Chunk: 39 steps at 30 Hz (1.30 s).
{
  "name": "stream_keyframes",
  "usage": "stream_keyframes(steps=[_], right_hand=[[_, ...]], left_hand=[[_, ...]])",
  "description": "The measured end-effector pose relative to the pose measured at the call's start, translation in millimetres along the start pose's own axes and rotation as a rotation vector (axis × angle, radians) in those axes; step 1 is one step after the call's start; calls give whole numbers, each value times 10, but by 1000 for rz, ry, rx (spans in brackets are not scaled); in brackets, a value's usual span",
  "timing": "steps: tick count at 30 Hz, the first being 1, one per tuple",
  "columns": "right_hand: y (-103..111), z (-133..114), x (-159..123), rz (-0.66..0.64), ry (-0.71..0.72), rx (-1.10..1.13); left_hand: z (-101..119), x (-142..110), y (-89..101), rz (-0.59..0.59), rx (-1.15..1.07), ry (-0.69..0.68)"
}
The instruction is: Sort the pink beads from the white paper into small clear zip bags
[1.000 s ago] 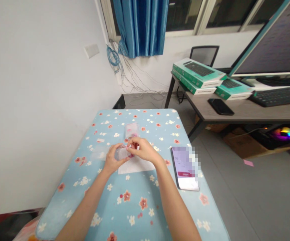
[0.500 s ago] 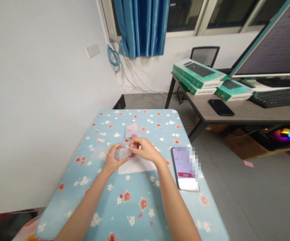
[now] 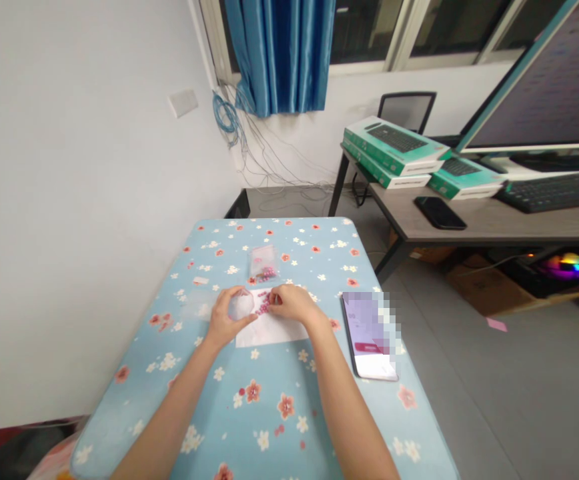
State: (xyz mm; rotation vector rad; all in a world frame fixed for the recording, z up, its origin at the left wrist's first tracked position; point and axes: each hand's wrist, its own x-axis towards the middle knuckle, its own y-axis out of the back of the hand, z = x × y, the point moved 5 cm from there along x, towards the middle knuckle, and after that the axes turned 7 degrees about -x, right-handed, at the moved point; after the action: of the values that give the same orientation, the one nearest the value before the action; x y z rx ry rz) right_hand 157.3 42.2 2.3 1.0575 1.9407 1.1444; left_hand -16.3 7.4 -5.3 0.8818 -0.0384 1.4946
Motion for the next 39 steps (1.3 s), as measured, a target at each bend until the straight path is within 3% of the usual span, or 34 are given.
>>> stream_keyframes(steps=[16,30,39], right_hand=[[-40,23,19,4,8,-10],[430,-136,-154,251,124,467],[402,-346,-137,234,215,501]], left_hand=[[4,0,1,-9,-11,15],[21,-4,5,-7,-22,-38],[-2,-8,1,5,4,-38]])
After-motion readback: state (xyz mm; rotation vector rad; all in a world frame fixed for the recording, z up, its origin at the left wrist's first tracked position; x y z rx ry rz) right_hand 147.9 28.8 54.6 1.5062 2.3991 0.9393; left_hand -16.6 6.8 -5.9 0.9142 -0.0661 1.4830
